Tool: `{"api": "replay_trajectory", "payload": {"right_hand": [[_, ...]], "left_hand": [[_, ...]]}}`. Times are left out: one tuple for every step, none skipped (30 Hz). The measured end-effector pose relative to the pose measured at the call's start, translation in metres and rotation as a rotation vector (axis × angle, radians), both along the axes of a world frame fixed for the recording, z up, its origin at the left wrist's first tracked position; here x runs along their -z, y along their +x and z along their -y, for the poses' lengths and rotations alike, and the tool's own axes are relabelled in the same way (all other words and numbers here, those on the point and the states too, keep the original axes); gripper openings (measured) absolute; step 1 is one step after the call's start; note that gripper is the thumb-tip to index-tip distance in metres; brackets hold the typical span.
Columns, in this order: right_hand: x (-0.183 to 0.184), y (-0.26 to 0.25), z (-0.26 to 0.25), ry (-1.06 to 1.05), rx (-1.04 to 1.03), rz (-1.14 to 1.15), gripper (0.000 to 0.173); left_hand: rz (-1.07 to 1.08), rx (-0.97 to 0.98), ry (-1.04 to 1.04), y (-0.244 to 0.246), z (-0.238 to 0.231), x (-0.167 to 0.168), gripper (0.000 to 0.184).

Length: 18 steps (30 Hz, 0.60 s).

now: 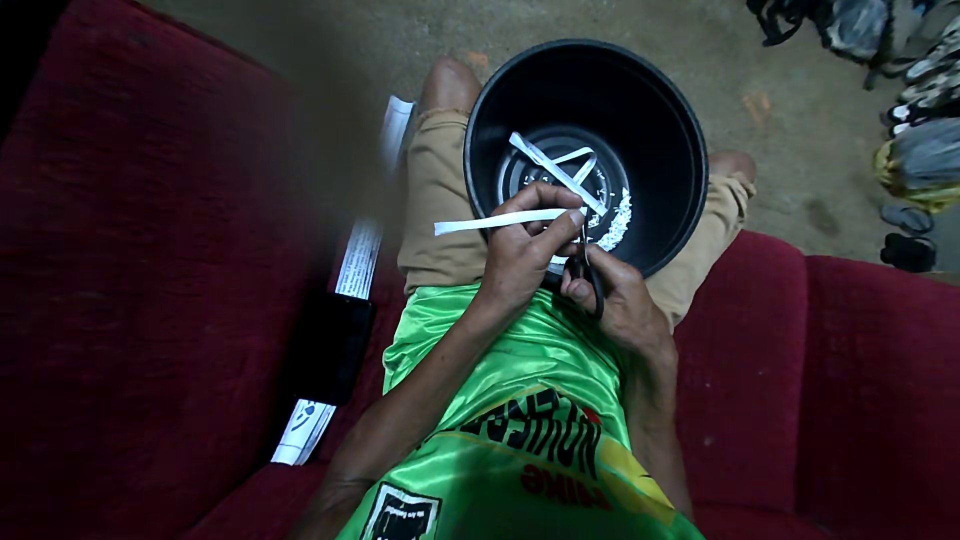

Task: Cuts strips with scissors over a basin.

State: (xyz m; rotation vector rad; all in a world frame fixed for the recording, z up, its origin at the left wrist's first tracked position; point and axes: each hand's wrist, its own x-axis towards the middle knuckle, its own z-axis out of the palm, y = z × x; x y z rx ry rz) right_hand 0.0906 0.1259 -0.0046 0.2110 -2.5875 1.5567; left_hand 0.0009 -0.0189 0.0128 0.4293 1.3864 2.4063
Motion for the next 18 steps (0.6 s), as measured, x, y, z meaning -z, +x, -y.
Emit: {"api": "replay_trajectory", "payload": {"right_hand": [[0.0001, -0.0007, 0.0002, 0.005, 0.007, -0.004, 0.054], [0.0000, -0.0012, 0.0002, 0.007, 0.012, -0.009, 0.053], [-0.0004, -0.0014, 0.0002, 0.006, 0.016, -0.015, 0.051], [-0.0009, -0.0013, 0.0003, 0.003, 0.019, -0.021, 0.049], [-0.0011, -0.0012, 0.0003, -0.002, 0.019, -0.026, 0.046], [-0.0013, -0.0011, 0.0003, -0.006, 0.018, -0.028, 0.045], [-0.0015, -0.0010, 0.0005, -0.010, 0.017, -0.027, 0.044], [-0.0018, -0.0011, 0.0005, -0.015, 0.014, -0.027, 0.044], [-0.0021, -0.0012, 0.0006, -0.019, 0.012, -0.027, 0.043], [-0.0022, -0.0012, 0.0005, -0.016, 0.012, -0.030, 0.042], [-0.0023, -0.0013, 0.0006, -0.012, 0.012, -0.035, 0.041], [-0.0024, -0.0012, 0.0008, -0.007, 0.018, -0.042, 0.040], [-0.0027, -0.0009, 0.0010, -0.008, 0.025, -0.049, 0.038], [-0.0029, -0.0005, 0.0015, -0.012, 0.035, -0.052, 0.036], [-0.0031, 0.0000, 0.0020, -0.020, 0.044, -0.053, 0.034], [-0.0032, 0.0005, 0.0022, -0.027, 0.049, -0.049, 0.033], [-0.0033, 0.0012, 0.0020, -0.036, 0.050, -0.037, 0.032], [-0.0036, 0.0020, 0.0013, -0.036, 0.044, -0.022, 0.035]], "left_hand": [[0.003, 0.002, 0.002, 0.0004, -0.0001, 0.0001, 0.012], [0.002, 0.003, 0.005, 0.0007, -0.0004, 0.0006, 0.012], [0.000, 0.003, 0.006, 0.0009, -0.0006, 0.0008, 0.012], [-0.003, 0.001, 0.007, 0.0011, -0.0008, 0.0009, 0.012], [-0.004, 0.002, 0.008, 0.0011, -0.0009, 0.0010, 0.012], [-0.004, 0.003, 0.009, 0.0011, -0.0011, 0.0011, 0.012], [-0.005, 0.004, 0.012, 0.0010, -0.0012, 0.0011, 0.011], [-0.005, 0.003, 0.014, 0.0010, -0.0011, 0.0012, 0.011], [-0.006, 0.003, 0.015, 0.0010, -0.0012, 0.0013, 0.011], [-0.007, 0.005, 0.017, 0.0011, -0.0013, 0.0016, 0.011], [-0.008, 0.004, 0.018, 0.0012, -0.0015, 0.0018, 0.012], [-0.007, 0.004, 0.017, 0.0013, -0.0015, 0.0019, 0.012], [-0.005, 0.005, 0.013, 0.0012, -0.0013, 0.0019, 0.011], [-0.004, 0.003, 0.009, 0.0011, -0.0010, 0.0016, 0.011], [-0.006, 0.002, 0.004, 0.0010, -0.0006, 0.0013, 0.011], [-0.009, 0.001, 0.002, 0.0010, -0.0003, 0.0011, 0.011], [-0.011, 0.001, 0.001, 0.0009, -0.0002, 0.0008, 0.011], [-0.013, 0.001, -0.005, 0.0008, 0.0000, 0.0006, 0.011]]}}
